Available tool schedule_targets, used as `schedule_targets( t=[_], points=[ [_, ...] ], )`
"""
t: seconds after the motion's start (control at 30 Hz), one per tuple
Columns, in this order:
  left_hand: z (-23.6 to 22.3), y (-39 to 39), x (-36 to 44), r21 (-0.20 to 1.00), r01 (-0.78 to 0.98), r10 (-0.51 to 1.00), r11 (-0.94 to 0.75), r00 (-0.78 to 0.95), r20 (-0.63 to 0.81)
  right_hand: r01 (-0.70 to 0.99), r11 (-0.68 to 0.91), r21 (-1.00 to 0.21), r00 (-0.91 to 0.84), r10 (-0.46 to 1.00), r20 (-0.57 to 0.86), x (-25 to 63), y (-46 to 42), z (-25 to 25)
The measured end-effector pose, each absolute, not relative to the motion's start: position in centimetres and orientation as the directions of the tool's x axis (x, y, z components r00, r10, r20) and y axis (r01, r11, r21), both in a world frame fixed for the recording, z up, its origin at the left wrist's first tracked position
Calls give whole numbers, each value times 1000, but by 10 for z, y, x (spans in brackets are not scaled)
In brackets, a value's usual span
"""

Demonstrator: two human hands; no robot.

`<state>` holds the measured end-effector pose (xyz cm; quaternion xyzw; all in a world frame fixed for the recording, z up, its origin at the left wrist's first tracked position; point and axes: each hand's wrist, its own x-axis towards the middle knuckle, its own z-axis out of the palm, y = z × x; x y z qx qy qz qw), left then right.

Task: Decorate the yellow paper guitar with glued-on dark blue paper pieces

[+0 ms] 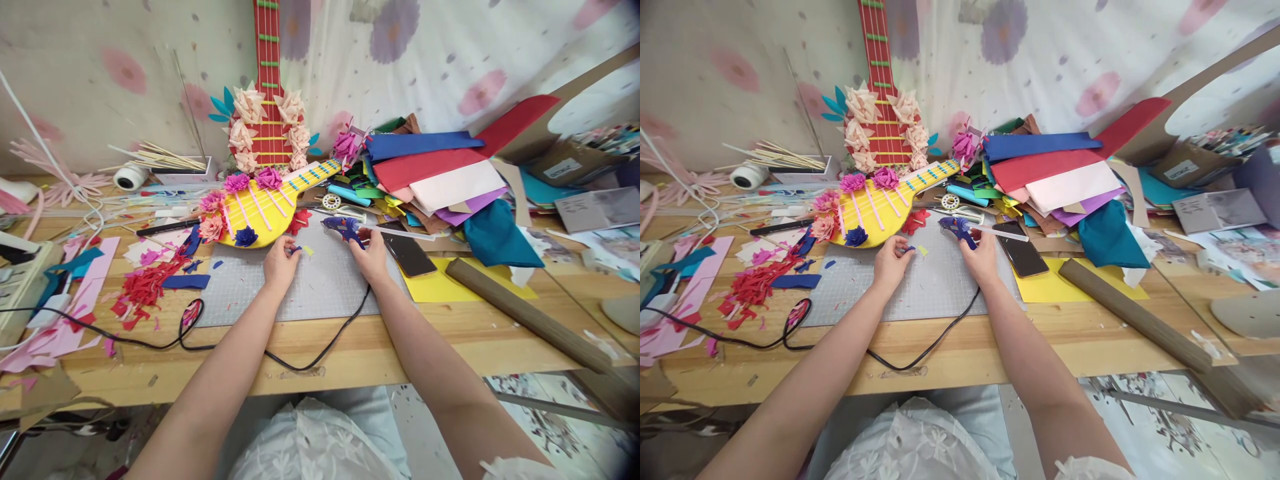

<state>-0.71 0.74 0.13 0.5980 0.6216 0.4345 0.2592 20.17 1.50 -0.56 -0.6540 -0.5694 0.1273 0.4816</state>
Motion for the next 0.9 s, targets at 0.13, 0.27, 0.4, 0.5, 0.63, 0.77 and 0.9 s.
schedule_targets(
  t=[0.13,0.27,0.4,0.5,0.63,0.77,0.9],
  points=[
    [-2,9,-8,859,506,970,-79,-162,184,710,116,-695,340,807,482,199,11,2],
    [-3,9,-8,873,482,969,-77,-169,179,799,98,-594,367,703,609,193,-4,17],
    [-2,8,-8,878,472,972,-80,-157,173,827,267,-494,110,786,609,179,-14,23],
    [0,7,-8,876,477,976,-71,-148,159,789,447,-422,-161,812,561,163,-12,22],
    [3,5,-8,864,500,980,-53,-141,141,703,546,-457,-335,820,465,143,1,23],
    [7,3,-8,844,535,983,-45,-129,134,651,581,-489,-410,811,417,129,12,26],
    [8,3,-7,826,562,984,-31,-128,124,590,494,-638,-297,868,398,127,17,25]
  ],
)
